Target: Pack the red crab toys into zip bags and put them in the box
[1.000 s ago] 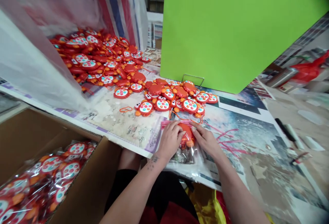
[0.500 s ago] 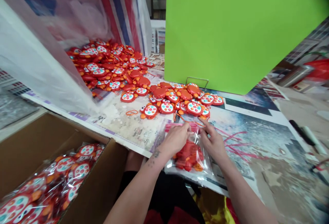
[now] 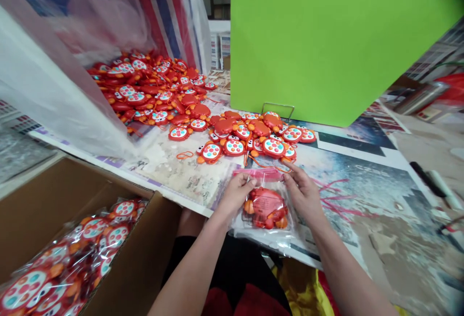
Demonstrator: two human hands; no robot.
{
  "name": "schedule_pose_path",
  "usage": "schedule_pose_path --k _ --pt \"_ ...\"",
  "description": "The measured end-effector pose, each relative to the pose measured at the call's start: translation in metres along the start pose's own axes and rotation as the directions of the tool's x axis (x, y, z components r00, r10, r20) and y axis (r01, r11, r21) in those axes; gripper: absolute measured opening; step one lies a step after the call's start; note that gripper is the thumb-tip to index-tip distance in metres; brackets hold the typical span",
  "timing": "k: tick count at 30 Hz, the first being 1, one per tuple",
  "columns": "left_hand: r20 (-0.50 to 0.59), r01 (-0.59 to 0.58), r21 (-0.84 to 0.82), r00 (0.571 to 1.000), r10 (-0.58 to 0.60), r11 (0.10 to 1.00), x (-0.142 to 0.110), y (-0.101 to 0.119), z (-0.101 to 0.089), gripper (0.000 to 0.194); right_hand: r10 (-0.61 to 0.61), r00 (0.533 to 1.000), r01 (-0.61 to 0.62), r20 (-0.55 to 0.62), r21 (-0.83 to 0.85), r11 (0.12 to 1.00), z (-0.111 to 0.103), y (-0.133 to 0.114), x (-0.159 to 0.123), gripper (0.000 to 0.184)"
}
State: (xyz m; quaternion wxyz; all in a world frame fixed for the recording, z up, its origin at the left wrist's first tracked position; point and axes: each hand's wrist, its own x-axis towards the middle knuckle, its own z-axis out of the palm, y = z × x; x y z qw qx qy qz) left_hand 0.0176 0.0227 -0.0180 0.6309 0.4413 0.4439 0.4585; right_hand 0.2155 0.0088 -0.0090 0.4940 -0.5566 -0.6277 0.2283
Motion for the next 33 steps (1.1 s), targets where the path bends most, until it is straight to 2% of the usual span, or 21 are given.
schedule_pose_path --k 3,6,11,14,18,21,25,28,33 --pt "-0.006 0.047 -0.142 0.999 -0.049 0.989 -0.002 -0.002 0.000 0.035 -0.092 0.993 0.082 -0.072 -0.120 0.989 -0.003 0.001 0.002 0.039" --pt "0.027 0.111 -0.199 0.994 -0.108 0.974 -0.004 -0.003 -0.003 0.038 -0.226 0.969 0.201 -0.098 -0.218 0.955 -0.005 -0.006 0.001 0.032" --pt "0.097 0.100 -0.236 0.992 -0.079 0.967 -0.005 -0.005 -0.006 0.033 -0.296 0.952 0.308 0.083 -0.228 0.924 0.007 -0.030 0.004 0.029" --pt "0.092 0.074 -0.229 0.994 -0.055 0.971 -0.005 -0.008 -0.006 0.031 -0.340 0.914 0.392 0.221 -0.265 0.881 0.021 -0.039 0.009 0.033" --pt "0.111 0.024 -0.155 0.994 -0.007 0.988 -0.003 -0.012 -0.007 0.031 -0.377 0.870 0.487 0.319 -0.429 0.761 0.039 -0.046 0.014 0.039" --pt "0.099 -0.070 -0.003 0.993 0.070 0.998 -0.003 -0.011 -0.009 0.027 -0.379 0.836 0.546 0.397 -0.535 0.645 0.048 -0.051 0.014 0.043" --pt "0.080 -0.206 0.182 0.978 0.195 0.962 -0.007 -0.004 -0.011 0.024 -0.408 0.784 0.621 0.468 -0.587 0.519 0.052 -0.055 0.013 0.045" --pt "0.086 -0.228 0.229 0.973 0.213 0.946 -0.010 0.000 -0.010 0.025 -0.418 0.768 0.640 0.485 -0.599 0.481 0.050 -0.055 0.015 0.048" --pt "0.062 -0.235 0.265 0.972 0.227 0.935 -0.012 -0.001 -0.009 0.023 -0.389 0.759 0.651 0.523 -0.590 0.477 0.046 -0.057 0.018 0.055"
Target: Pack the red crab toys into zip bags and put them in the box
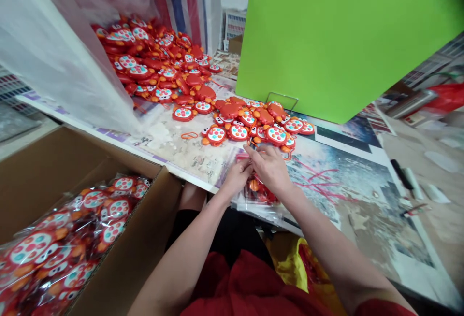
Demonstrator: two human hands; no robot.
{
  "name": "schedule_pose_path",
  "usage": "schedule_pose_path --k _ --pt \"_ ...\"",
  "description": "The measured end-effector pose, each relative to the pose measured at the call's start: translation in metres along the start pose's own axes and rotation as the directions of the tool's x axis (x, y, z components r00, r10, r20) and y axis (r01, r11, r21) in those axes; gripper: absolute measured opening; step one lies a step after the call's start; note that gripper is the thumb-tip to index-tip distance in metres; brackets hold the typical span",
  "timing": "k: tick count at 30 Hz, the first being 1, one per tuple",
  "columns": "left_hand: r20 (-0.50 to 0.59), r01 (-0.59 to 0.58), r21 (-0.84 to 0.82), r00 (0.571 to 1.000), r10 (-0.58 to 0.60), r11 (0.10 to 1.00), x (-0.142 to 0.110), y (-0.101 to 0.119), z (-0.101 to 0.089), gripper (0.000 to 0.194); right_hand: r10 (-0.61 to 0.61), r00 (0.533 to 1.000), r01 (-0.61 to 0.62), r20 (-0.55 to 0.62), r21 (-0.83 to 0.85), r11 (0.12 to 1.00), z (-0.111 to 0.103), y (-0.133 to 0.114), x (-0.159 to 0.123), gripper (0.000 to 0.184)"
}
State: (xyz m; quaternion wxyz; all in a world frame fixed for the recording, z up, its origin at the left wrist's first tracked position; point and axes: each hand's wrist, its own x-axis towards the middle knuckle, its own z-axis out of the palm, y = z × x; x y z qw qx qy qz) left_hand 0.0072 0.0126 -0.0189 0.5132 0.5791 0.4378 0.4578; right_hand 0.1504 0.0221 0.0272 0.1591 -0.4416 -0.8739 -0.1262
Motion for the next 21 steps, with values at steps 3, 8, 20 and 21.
schedule_pose_path --k 3,8,20,21 --pt "-0.008 0.010 0.067 1.000 -0.009 0.998 0.000 -0.003 0.000 0.022 0.010 1.000 -0.010 0.009 0.043 0.999 0.001 -0.003 0.004 0.053" --pt "0.024 0.027 -0.036 0.999 -0.026 0.999 0.001 -0.010 0.002 0.027 0.240 0.968 -0.210 -0.069 0.296 0.932 0.013 0.005 0.014 0.043" --pt "0.032 0.182 -0.305 0.983 -0.181 0.935 0.003 -0.022 0.005 0.036 0.496 0.862 -0.410 -0.104 0.430 0.804 -0.015 0.103 -0.049 0.019" --pt "0.030 0.175 -0.302 0.984 -0.174 0.937 0.003 -0.022 0.005 0.035 0.443 0.892 -0.368 -0.091 0.425 0.827 -0.013 0.093 -0.046 0.022"
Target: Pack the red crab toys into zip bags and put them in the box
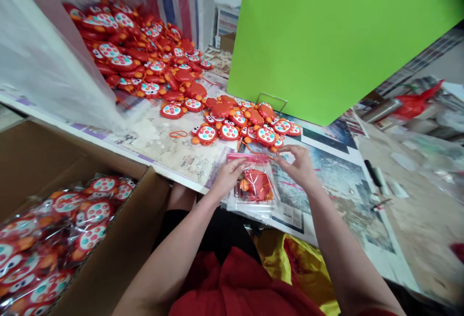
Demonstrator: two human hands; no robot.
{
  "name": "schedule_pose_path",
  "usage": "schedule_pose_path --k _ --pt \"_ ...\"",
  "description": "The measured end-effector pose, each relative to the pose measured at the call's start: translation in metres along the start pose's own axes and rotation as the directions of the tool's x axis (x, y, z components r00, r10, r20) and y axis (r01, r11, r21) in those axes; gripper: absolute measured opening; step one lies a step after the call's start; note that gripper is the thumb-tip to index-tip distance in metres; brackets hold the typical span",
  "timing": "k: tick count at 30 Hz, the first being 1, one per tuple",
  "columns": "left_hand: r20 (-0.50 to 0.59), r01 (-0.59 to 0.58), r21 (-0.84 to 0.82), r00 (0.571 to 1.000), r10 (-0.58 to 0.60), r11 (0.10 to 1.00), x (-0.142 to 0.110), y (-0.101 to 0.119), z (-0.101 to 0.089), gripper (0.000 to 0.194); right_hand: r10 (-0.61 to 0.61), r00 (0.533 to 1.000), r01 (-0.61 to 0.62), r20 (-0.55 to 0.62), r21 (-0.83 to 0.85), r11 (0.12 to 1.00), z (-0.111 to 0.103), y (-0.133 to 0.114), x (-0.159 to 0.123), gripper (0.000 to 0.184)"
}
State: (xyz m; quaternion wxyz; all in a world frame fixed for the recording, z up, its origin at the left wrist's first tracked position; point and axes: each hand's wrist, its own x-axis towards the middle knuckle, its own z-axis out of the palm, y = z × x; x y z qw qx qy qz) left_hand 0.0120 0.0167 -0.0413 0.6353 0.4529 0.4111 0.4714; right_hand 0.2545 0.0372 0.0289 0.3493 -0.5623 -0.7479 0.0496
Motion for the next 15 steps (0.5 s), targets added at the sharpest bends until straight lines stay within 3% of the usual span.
schedule_pose_path --k 4,9,12,15 --pt "0.005 -0.026 -0.011 1.000 0.026 1.000 -0.001 0.001 0.000 0.034 -0.128 0.988 0.129 0.087 0.003 0.992 0.034 -0.042 0.002 0.029" --pt "0.045 -0.067 0.038 0.997 0.066 0.997 -0.003 0.007 0.001 0.033 -0.226 0.968 0.233 0.114 -0.056 0.971 0.060 -0.069 0.012 0.016" --pt "0.051 -0.072 0.081 0.996 0.068 0.994 -0.004 0.010 0.001 0.036 -0.236 0.969 0.243 0.065 -0.131 0.961 0.059 -0.059 0.012 0.015" --pt "0.063 -0.049 0.086 0.997 0.043 0.995 -0.006 0.012 0.001 0.035 -0.161 0.987 0.151 -0.021 -0.241 0.959 0.045 -0.024 0.007 0.015"
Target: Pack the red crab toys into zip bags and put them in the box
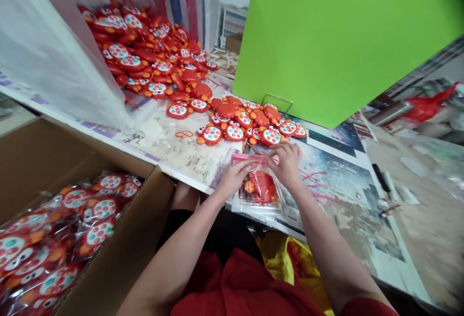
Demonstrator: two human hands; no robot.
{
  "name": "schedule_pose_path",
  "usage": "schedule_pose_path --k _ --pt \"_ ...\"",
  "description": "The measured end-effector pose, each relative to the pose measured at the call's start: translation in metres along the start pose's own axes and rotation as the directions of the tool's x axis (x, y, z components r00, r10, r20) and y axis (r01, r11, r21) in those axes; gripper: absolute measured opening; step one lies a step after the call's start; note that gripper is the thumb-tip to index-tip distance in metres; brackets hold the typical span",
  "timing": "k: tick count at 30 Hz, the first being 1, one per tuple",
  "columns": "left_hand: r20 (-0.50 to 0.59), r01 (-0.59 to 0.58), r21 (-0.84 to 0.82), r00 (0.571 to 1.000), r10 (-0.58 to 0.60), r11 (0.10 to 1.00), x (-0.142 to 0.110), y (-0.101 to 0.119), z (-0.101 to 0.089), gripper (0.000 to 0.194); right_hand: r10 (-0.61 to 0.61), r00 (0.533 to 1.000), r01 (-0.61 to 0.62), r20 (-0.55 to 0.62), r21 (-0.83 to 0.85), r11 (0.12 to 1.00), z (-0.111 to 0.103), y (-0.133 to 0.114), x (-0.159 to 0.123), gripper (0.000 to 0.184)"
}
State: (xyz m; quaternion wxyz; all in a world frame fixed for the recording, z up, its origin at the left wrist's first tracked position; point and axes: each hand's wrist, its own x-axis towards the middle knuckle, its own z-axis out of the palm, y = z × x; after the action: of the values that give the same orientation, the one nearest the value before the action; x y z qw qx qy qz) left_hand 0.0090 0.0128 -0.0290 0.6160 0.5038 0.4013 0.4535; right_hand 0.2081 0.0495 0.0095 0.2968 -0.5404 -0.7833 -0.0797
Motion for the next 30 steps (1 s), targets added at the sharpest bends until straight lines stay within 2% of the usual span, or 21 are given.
schedule_pose_path --k 2,4,7,8,10,12,15,17,18,20,22,24,26,30 --pt "-0.013 0.025 -0.005 1.000 -0.025 1.000 -0.001 0.000 0.000 0.035 0.100 0.994 -0.103 -0.035 -0.109 0.989 -0.009 0.036 -0.014 0.017" --pt "-0.034 0.052 -0.008 0.998 -0.053 0.999 -0.001 0.000 0.000 0.036 0.230 0.970 -0.243 -0.082 -0.234 0.941 -0.023 0.075 -0.034 0.019" --pt "-0.049 0.059 -0.001 0.997 -0.059 0.998 0.000 -0.003 0.001 0.035 0.469 0.869 -0.491 -0.156 -0.387 0.781 -0.047 0.127 -0.069 0.021" --pt "-0.049 0.052 -0.003 0.997 -0.052 0.999 0.001 -0.004 0.001 0.034 0.536 0.830 -0.544 -0.151 -0.428 0.722 -0.055 0.140 -0.080 0.022" --pt "-0.050 0.041 -0.022 0.998 -0.042 0.999 0.003 -0.005 0.001 0.033 0.625 0.777 -0.577 -0.077 -0.485 0.658 -0.068 0.156 -0.098 0.022" --pt "-0.044 0.047 -0.052 0.998 -0.049 0.998 0.004 -0.006 0.001 0.033 0.639 0.766 -0.584 -0.071 -0.493 0.645 -0.076 0.159 -0.107 0.031" --pt "-0.036 0.059 -0.066 0.997 -0.061 0.996 0.004 -0.004 0.001 0.032 0.527 0.803 -0.595 -0.278 -0.394 0.700 -0.080 0.143 -0.103 0.059" --pt "-0.025 0.055 -0.086 0.998 -0.058 0.995 0.003 -0.002 0.001 0.030 0.420 0.841 -0.519 -0.340 -0.291 0.803 -0.074 0.119 -0.091 0.055" --pt "-0.023 0.053 -0.103 0.998 -0.056 0.993 0.003 -0.002 0.001 0.030 0.378 0.872 -0.456 -0.310 -0.237 0.858 -0.068 0.105 -0.084 0.046" --pt "-0.030 0.052 -0.136 0.998 -0.057 0.989 0.002 -0.001 0.001 0.028 0.326 0.932 -0.347 -0.157 -0.129 0.929 -0.052 0.072 -0.071 0.027" --pt "-0.045 0.057 -0.150 0.997 -0.065 0.987 0.002 -0.001 0.002 0.028 0.319 0.948 -0.319 0.010 -0.023 0.947 -0.034 0.040 -0.061 0.029" --pt "-0.047 0.058 -0.155 0.997 -0.067 0.986 0.002 -0.001 0.002 0.028 0.319 0.940 -0.334 0.125 0.126 0.934 -0.018 0.016 -0.055 0.033" --pt "-0.040 0.046 -0.158 0.998 -0.053 0.986 0.002 -0.001 0.002 0.029 0.338 0.918 -0.388 0.209 0.284 0.877 -0.008 0.003 -0.052 0.030" --pt "-0.027 0.014 -0.135 0.999 -0.018 0.991 0.003 -0.005 0.001 0.035 0.434 0.842 -0.538 0.319 0.524 0.660 -0.009 0.004 -0.052 0.022"
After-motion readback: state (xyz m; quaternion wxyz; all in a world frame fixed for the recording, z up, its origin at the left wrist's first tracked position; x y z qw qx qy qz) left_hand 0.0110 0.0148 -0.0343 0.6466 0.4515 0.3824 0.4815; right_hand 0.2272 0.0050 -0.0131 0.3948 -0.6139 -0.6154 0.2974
